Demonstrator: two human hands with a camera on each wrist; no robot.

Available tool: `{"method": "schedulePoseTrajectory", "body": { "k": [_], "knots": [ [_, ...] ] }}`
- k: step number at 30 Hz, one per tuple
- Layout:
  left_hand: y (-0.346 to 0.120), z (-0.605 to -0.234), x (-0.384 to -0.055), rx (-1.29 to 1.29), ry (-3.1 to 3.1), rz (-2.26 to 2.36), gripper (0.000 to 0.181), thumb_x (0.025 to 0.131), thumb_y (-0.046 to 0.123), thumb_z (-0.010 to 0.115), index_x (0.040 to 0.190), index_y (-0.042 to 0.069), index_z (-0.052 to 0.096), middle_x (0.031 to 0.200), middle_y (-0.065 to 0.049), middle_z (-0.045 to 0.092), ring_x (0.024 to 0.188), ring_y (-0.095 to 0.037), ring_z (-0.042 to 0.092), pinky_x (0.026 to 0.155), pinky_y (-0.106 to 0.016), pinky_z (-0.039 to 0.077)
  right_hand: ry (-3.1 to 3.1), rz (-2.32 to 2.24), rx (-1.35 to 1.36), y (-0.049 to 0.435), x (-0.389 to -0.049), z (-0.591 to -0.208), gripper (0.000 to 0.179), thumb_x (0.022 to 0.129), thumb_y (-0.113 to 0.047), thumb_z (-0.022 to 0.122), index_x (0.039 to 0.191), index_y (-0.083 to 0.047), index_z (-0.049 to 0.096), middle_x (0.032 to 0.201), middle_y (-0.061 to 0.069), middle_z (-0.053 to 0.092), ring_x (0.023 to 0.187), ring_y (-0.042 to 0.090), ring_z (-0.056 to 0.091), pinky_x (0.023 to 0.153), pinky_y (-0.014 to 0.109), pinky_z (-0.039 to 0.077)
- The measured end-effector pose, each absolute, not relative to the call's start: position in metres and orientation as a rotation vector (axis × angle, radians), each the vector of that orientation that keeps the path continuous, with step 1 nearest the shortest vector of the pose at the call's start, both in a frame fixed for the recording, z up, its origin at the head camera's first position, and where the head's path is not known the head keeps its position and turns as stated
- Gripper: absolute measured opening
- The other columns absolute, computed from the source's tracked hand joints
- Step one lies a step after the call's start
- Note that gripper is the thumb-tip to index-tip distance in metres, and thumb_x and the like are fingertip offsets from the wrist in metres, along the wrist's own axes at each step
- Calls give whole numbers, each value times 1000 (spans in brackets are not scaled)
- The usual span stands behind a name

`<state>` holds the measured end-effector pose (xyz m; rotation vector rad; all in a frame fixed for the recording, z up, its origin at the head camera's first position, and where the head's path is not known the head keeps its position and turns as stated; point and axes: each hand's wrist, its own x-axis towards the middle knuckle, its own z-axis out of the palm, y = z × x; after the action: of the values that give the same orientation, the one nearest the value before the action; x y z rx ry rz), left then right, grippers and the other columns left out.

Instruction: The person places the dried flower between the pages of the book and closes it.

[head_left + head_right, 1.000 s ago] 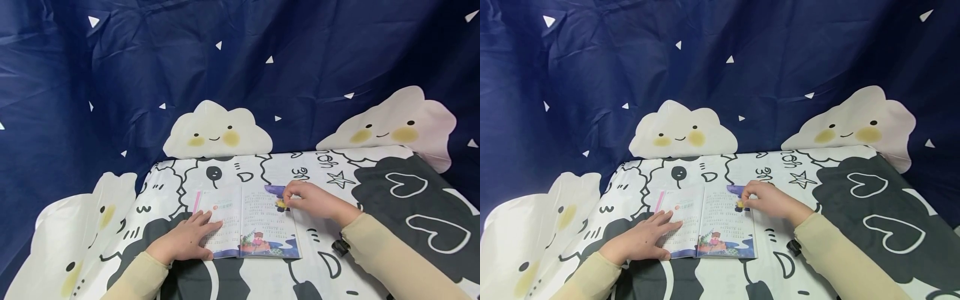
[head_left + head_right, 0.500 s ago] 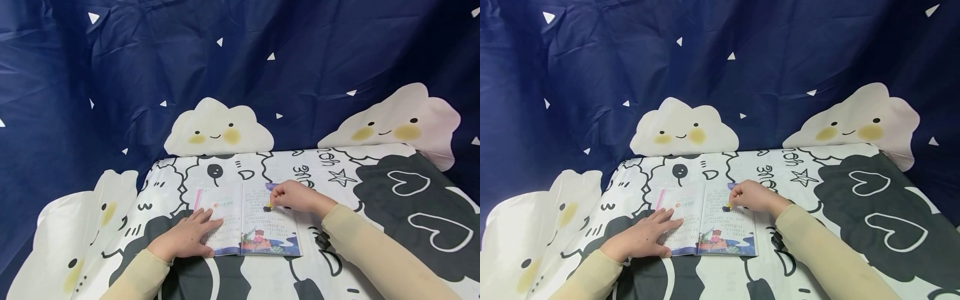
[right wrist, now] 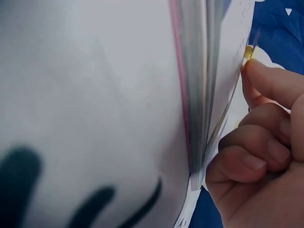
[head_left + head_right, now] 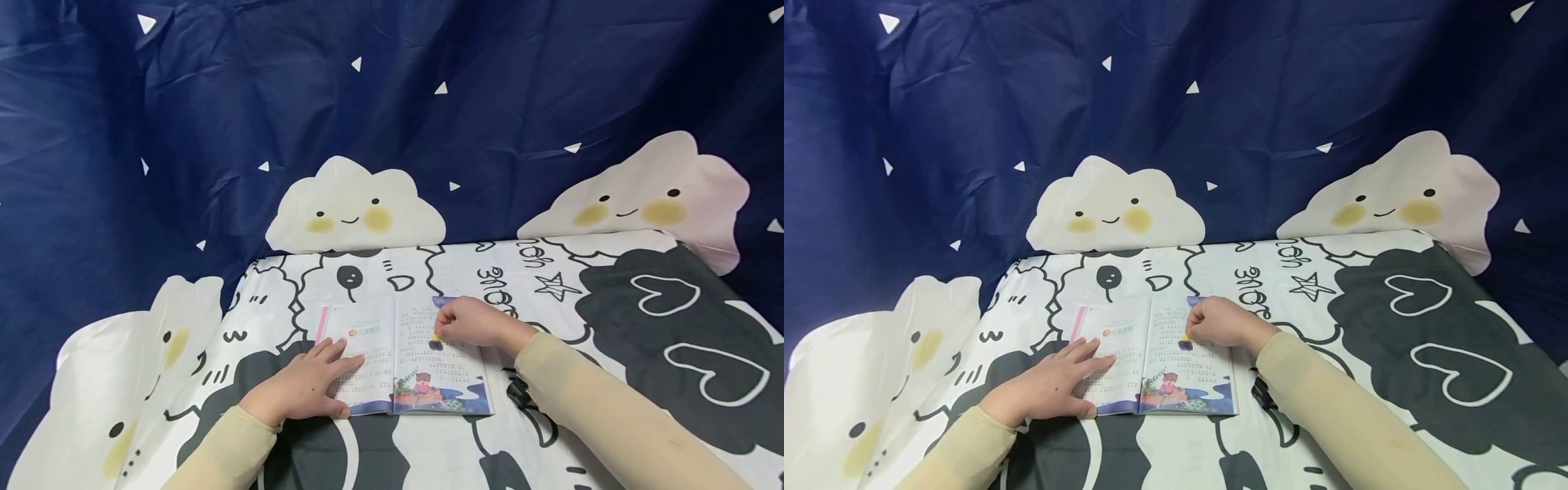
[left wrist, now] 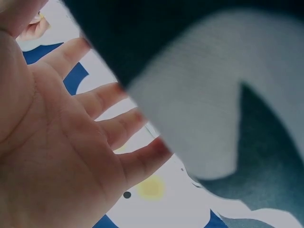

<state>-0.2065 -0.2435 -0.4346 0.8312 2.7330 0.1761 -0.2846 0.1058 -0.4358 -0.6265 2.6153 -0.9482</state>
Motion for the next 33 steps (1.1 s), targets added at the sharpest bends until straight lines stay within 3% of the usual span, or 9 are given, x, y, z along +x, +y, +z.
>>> {"method": "schedulePoseTrajectory", "body": {
  "k": [4, 9, 13, 17, 21, 24, 29, 31, 33],
  "knots": [
    [-244, -434, -207, 828, 2737, 184, 84, 82, 54, 78, 155, 31, 44, 164, -14, 28, 150, -42, 21, 107, -68, 30, 2607, -940, -650, 109, -285, -437, 8, 93, -19, 71, 93, -26, 75, 79, -9, 63, 71, 13, 52, 73, 34, 43],
    [-244, -434, -207, 831, 2747, 208, 84, 81, 54, 79, 155, 31, 44, 164, -14, 28, 149, -41, 22, 106, -69, 30, 2630, -854, -725, 122, -282, -435, 27, 94, -18, 73, 119, -28, 72, 71, -3, 52, 64, 14, 46, 69, 35, 41],
    [-244, -434, -207, 854, 2771, 181, 85, 80, 54, 80, 154, 31, 45, 163, -14, 29, 149, -40, 24, 109, -68, 27, 2706, -738, -832, 138, -280, -432, 40, 92, -19, 75, 131, -22, 68, 91, -1, 58, 80, 17, 53, 76, 39, 44],
    [-242, -432, -207, 989, 2790, 162, 86, 78, 48, 84, 152, 23, 49, 165, -11, 27, 151, -34, 23, 115, -60, 24, 2785, -637, -932, 155, -280, -432, 50, 88, -24, 78, 135, -11, 65, 117, 6, 62, 106, 26, 59, 94, 48, 46],
    [-235, -427, -207, 1207, 2743, 224, 73, 75, 26, 86, 140, 12, 57, 164, -8, 30, 151, -23, 24, 116, -43, 31, 2794, -590, -942, 165, -278, -433, 56, 88, -29, 78, 135, -2, 63, 134, 15, 59, 127, 38, 52, 108, 55, 37],
    [-227, -422, -205, 1362, 2682, 242, 59, 74, 18, 85, 127, 16, 60, 161, -4, 36, 149, -18, 28, 115, -35, 33, 2779, -561, -917, 168, -277, -433, 59, 90, -31, 76, 138, 1, 61, 142, 18, 55, 135, 42, 45, 112, 56, 32],
    [-202, -415, -199, 1490, 2663, 173, 48, 85, 41, 80, 124, 20, 62, 144, 3, 53, 137, -17, 43, 111, -34, 38, 2773, -552, -902, 173, -278, -434, 60, 91, -30, 75, 139, 1, 60, 146, 18, 52, 138, 45, 41, 112, 59, 30],
    [-188, -414, -195, 1463, 2722, 110, 49, 86, 55, 74, 120, 21, 65, 127, 6, 59, 122, -17, 51, 98, -33, 48, 2771, -569, -901, 176, -279, -435, 58, 91, -29, 75, 139, 1, 60, 146, 18, 53, 137, 45, 42, 112, 59, 30],
    [-172, -415, -192, 1400, 2795, 24, 52, 85, 67, 68, 110, 21, 67, 108, 7, 57, 103, -17, 51, 77, -31, 52, 2769, -588, -897, 179, -280, -435, 57, 91, -27, 75, 139, 1, 60, 146, 18, 53, 137, 45, 42, 112, 59, 30]
  ]
}}
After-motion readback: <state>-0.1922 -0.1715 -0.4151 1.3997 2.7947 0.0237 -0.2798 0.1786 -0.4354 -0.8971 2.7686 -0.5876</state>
